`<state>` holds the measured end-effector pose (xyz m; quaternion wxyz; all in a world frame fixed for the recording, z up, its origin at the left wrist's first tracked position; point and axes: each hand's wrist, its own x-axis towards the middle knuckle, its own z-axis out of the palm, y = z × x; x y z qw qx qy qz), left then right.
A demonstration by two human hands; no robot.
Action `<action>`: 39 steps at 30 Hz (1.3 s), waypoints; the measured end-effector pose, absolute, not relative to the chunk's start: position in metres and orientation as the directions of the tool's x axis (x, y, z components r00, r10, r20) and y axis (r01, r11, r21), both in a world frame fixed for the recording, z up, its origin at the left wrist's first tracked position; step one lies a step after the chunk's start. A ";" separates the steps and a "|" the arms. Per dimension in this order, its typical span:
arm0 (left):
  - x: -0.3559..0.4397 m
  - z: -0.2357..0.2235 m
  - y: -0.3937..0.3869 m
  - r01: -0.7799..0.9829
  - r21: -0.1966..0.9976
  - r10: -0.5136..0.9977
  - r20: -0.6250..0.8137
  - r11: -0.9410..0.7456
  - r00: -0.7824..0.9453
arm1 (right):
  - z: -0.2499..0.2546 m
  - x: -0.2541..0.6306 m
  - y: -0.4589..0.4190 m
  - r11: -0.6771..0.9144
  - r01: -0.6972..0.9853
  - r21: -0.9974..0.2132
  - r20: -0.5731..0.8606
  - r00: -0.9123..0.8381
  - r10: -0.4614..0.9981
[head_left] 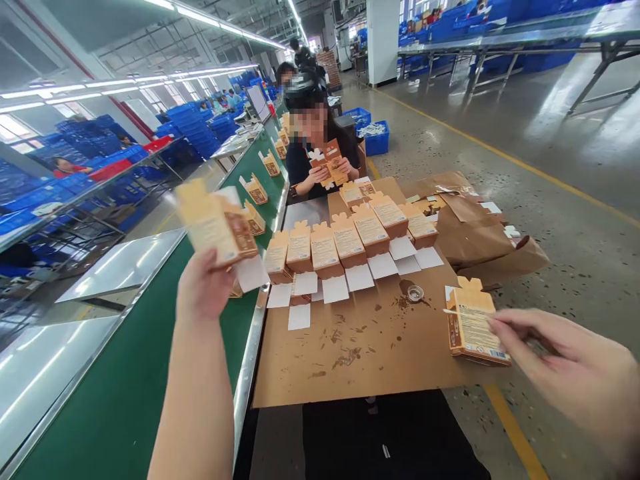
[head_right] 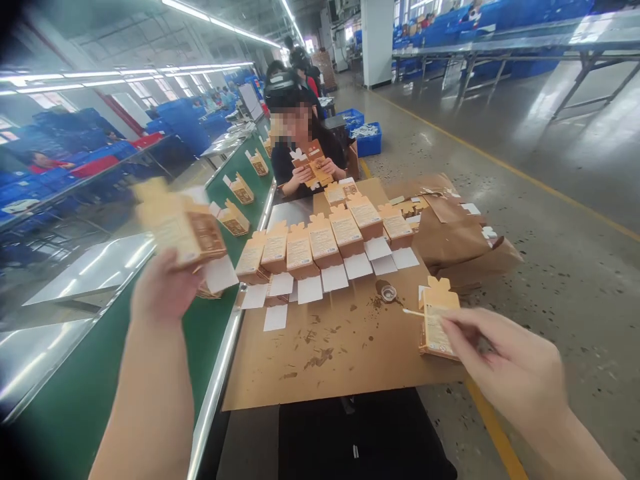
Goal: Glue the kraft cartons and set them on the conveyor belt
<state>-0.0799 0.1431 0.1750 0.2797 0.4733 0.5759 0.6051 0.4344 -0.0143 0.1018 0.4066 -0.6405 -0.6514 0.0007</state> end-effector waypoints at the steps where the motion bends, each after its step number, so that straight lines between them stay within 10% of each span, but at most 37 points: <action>1: -0.080 0.170 0.120 0.147 0.968 0.892 0.245 -0.203 -0.381 | 0.108 0.430 -0.002 0.265 0.820 -0.507 0.549 0.071 0.833; 8: -0.036 0.049 -0.016 -0.013 0.992 0.941 -0.119 0.122 -0.316 | 0.093 0.417 0.080 0.292 0.843 -0.451 0.230 -0.206 0.951; 15: 0.007 -0.009 -0.018 -0.029 0.983 0.914 -0.178 0.180 -0.364 | 0.073 0.405 0.108 0.290 0.896 -0.338 0.062 -0.286 0.956; 20: 0.009 -0.010 -0.002 -0.016 0.977 0.931 -0.208 0.213 -0.300 | 0.084 0.408 0.096 0.289 0.884 -0.369 0.099 -0.271 0.957; 26: 0.015 -0.002 -0.002 -0.070 0.973 0.930 -0.230 0.219 -0.285 | 0.068 0.350 0.031 0.451 0.579 -0.679 0.365 -0.267 0.892; 39: 0.033 -0.007 -0.021 0.111 0.990 0.918 -0.033 0.084 -0.396 | 0.009 0.294 -0.001 0.406 0.481 -0.777 0.329 -0.240 0.913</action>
